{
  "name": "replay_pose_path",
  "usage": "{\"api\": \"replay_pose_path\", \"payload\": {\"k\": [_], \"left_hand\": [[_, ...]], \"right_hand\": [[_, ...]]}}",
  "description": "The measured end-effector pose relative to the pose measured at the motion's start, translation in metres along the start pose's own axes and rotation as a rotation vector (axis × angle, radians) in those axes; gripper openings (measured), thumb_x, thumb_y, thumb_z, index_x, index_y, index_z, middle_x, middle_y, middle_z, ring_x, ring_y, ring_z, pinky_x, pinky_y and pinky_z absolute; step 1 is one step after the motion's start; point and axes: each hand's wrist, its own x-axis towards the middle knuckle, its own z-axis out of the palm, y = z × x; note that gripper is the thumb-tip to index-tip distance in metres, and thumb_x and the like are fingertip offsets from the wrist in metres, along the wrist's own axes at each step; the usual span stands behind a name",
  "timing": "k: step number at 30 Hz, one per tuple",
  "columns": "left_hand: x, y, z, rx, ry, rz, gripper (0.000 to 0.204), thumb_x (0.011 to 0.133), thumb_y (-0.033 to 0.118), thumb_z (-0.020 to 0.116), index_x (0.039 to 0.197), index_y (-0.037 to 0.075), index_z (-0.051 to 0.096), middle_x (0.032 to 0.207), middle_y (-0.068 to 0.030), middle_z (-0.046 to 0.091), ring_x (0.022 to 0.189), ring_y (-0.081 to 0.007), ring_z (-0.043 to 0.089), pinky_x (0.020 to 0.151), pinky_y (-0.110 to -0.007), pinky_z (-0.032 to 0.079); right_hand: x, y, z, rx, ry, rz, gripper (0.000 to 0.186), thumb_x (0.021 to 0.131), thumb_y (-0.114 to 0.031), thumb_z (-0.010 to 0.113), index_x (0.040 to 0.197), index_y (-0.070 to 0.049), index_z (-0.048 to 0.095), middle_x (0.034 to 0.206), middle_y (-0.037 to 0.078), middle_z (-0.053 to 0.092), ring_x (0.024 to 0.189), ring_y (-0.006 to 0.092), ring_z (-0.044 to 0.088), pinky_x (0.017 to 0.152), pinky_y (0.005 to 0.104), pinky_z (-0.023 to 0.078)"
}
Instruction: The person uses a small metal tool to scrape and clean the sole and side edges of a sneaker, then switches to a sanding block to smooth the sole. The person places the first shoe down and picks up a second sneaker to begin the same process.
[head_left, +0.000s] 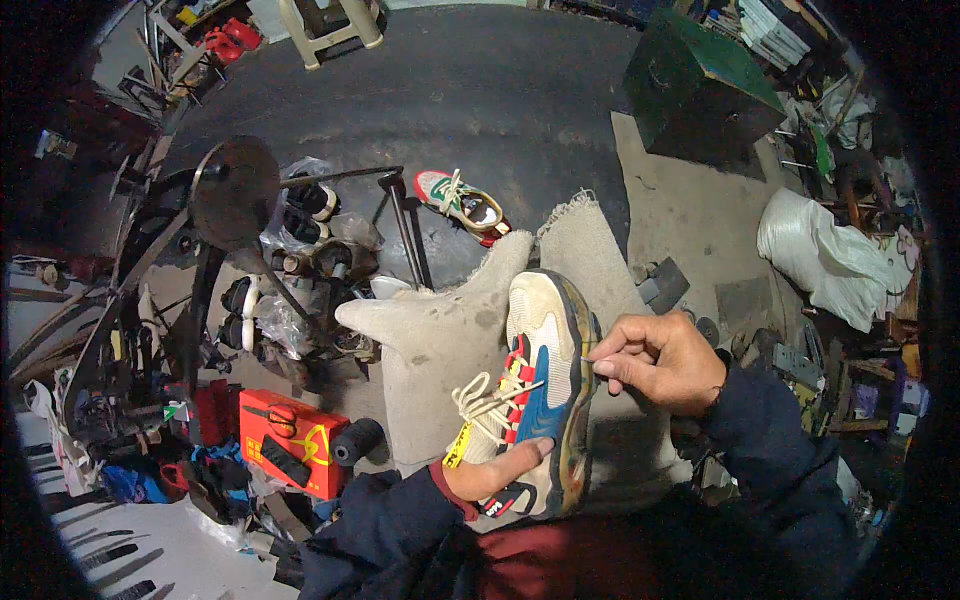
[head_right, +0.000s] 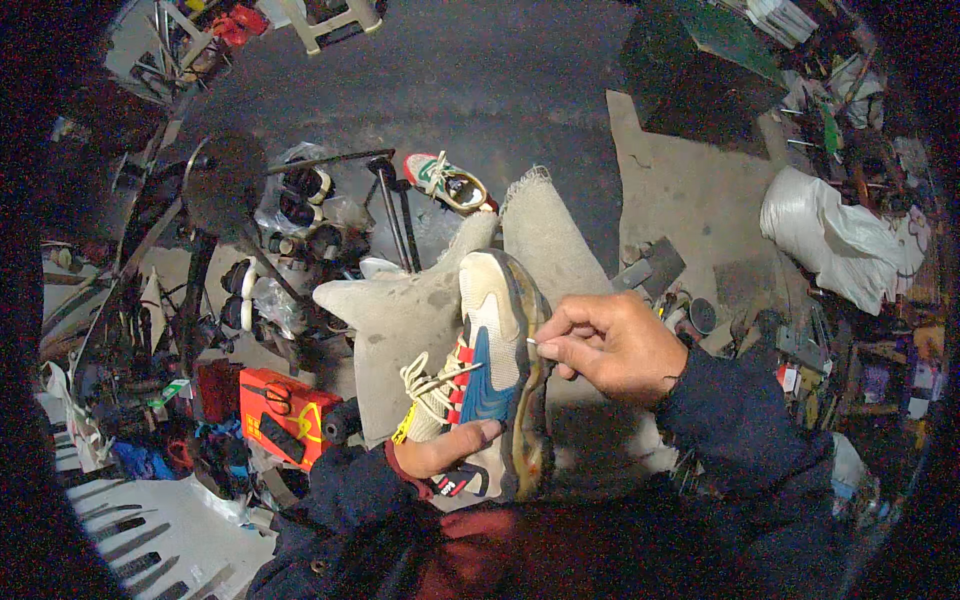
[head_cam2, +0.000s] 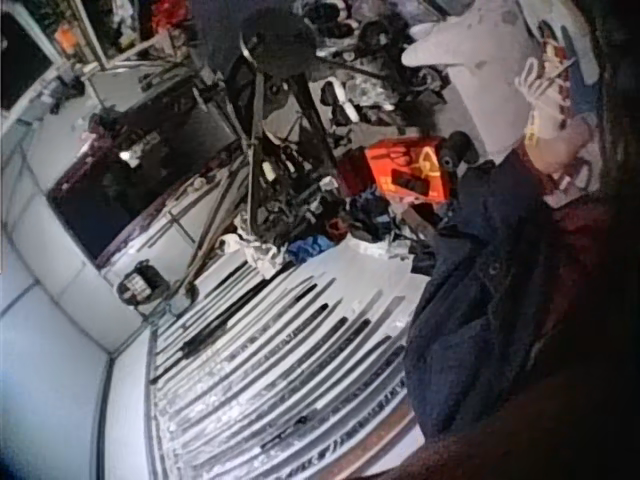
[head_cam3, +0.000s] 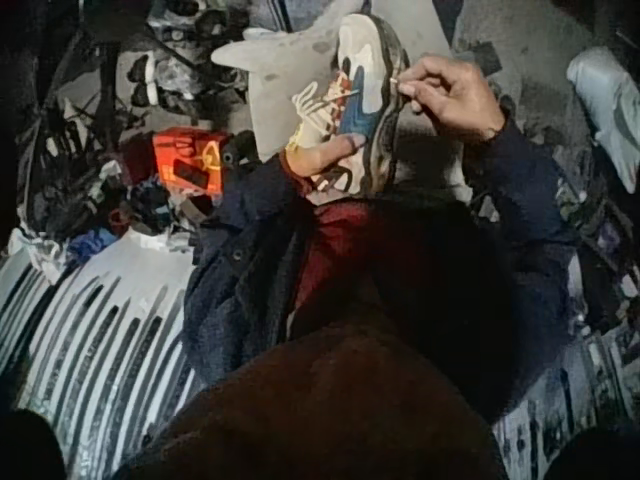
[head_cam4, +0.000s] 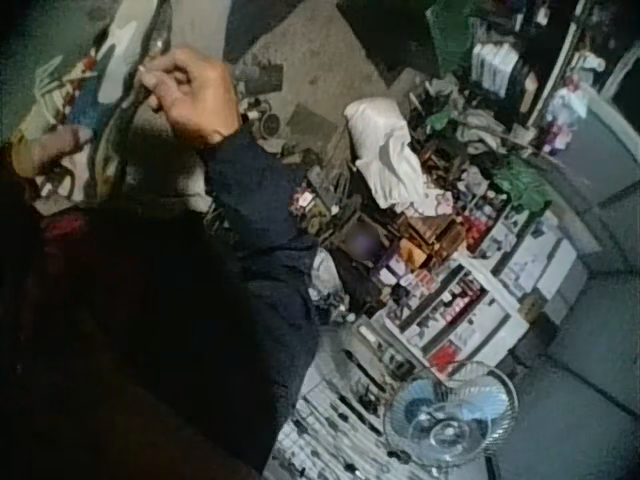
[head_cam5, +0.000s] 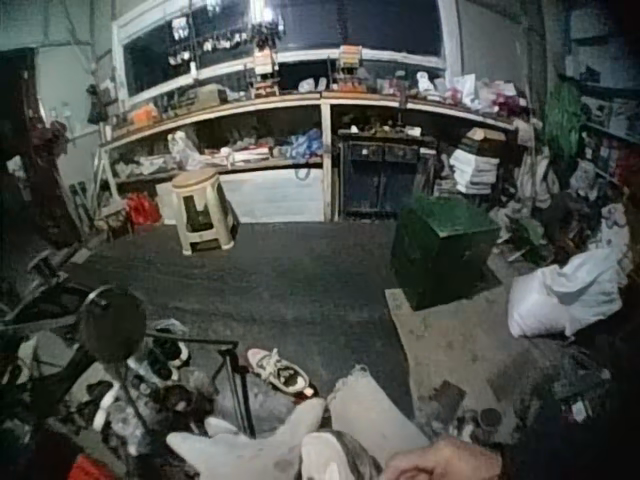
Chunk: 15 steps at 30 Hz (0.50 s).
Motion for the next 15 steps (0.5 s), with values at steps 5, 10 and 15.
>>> {"api": "replay_pose_path", "payload": {"k": [5,10,15], "left_hand": [[-0.005,-0.001,0.012,-0.123,0.061,-0.031,0.055,0.098,0.011,0.066,0.148,0.001,0.048,0.137,-0.0083,0.063,0.125,-0.0171,0.059,0.106,-0.031,0.045],[-0.022,0.004,0.029,0.319,0.125,0.107,0.063,0.095,0.018,0.070,0.150,0.000,0.045,0.147,-0.0142,0.055,0.135,-0.0233,0.052,0.112,-0.038,0.040],[-0.067,0.016,0.037,0.862,0.314,0.274,0.028,0.090,0.017,0.075,0.113,0.002,0.069,0.098,-0.0177,0.073,0.086,-0.0323,0.072,0.076,-0.040,0.056]], "right_hand": [[-0.018,0.025,0.004,0.003,0.090,-0.110,0.012,0.098,-0.007,0.068,0.106,0.001,0.072,0.084,0.005,0.073,0.074,0.0079,0.068,0.068,0.0244,0.055],[-0.043,0.050,0.010,0.032,0.157,-0.155,0.011,0.097,-0.003,0.069,0.104,0.004,0.072,0.086,0.007,0.072,0.074,0.0109,0.069,0.067,0.0259,0.056],[-0.052,0.063,0.011,0.103,0.194,-0.202,0.011,0.097,-0.003,0.069,0.105,0.003,0.071,0.087,0.006,0.071,0.074,0.0109,0.068,0.070,0.0260,0.055]]}}
